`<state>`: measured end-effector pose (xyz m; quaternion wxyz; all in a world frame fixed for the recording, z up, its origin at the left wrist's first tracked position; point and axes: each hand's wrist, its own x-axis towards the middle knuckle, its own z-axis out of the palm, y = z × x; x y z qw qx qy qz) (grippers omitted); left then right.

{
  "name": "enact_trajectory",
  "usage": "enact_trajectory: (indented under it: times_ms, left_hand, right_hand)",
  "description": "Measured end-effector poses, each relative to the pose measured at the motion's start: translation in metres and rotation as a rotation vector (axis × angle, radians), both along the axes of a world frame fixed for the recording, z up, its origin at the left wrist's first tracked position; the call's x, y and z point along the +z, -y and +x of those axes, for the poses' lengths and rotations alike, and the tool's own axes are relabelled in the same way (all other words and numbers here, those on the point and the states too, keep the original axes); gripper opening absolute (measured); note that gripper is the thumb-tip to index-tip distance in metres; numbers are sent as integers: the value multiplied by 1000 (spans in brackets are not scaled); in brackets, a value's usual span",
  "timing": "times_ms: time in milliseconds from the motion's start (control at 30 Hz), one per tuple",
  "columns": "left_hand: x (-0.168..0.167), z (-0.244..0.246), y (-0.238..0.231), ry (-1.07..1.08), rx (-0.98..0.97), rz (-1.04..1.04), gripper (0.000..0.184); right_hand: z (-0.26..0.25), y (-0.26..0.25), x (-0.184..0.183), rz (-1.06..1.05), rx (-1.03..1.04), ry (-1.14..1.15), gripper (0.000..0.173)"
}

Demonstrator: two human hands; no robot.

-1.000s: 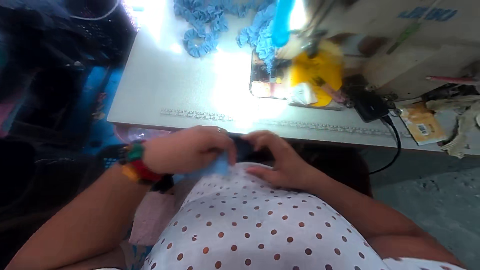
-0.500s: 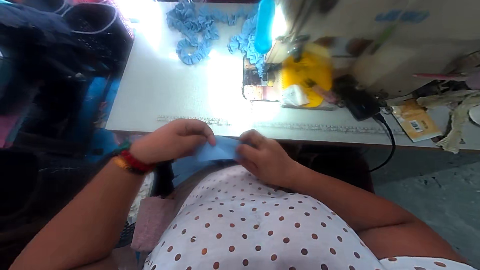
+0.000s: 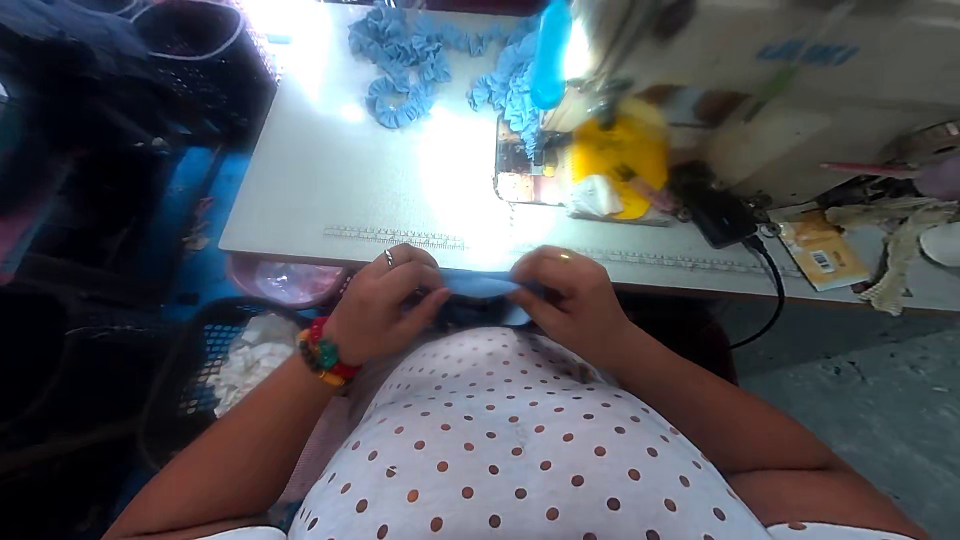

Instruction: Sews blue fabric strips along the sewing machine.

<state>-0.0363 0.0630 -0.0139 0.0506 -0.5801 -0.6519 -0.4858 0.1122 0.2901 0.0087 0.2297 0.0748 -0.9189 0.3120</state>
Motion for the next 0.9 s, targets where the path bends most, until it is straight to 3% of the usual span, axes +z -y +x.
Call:
enact_trajectory:
  times_ms: [133,267,333,433,533,733,900]
  left_hand:
    - [-3,2,3,227,31,91,28]
    - [-5,6,8,589,-174,122,32]
    - [-14,11,12,470,-154,81,44]
    - [-24,16,12,62,45,81,32]
    - [-29,14,9,-104,114,165,23]
    - [-27,11,-4,2,46,284,17]
    - [-21,14,-15,480,-31,281,11]
  right_hand:
    - [5,3,4,-60,10,39,13]
    - [7,13,10,-115,7,67,14]
    - [8,20,17,-73,-3,48,14]
    - [9,22,29,-67,-13,48,14]
    - [7,17,32,-61,0,52,14]
    - [1,-4,21,-103,25,45,12]
    - [2,-23,10,-175,30,33,11]
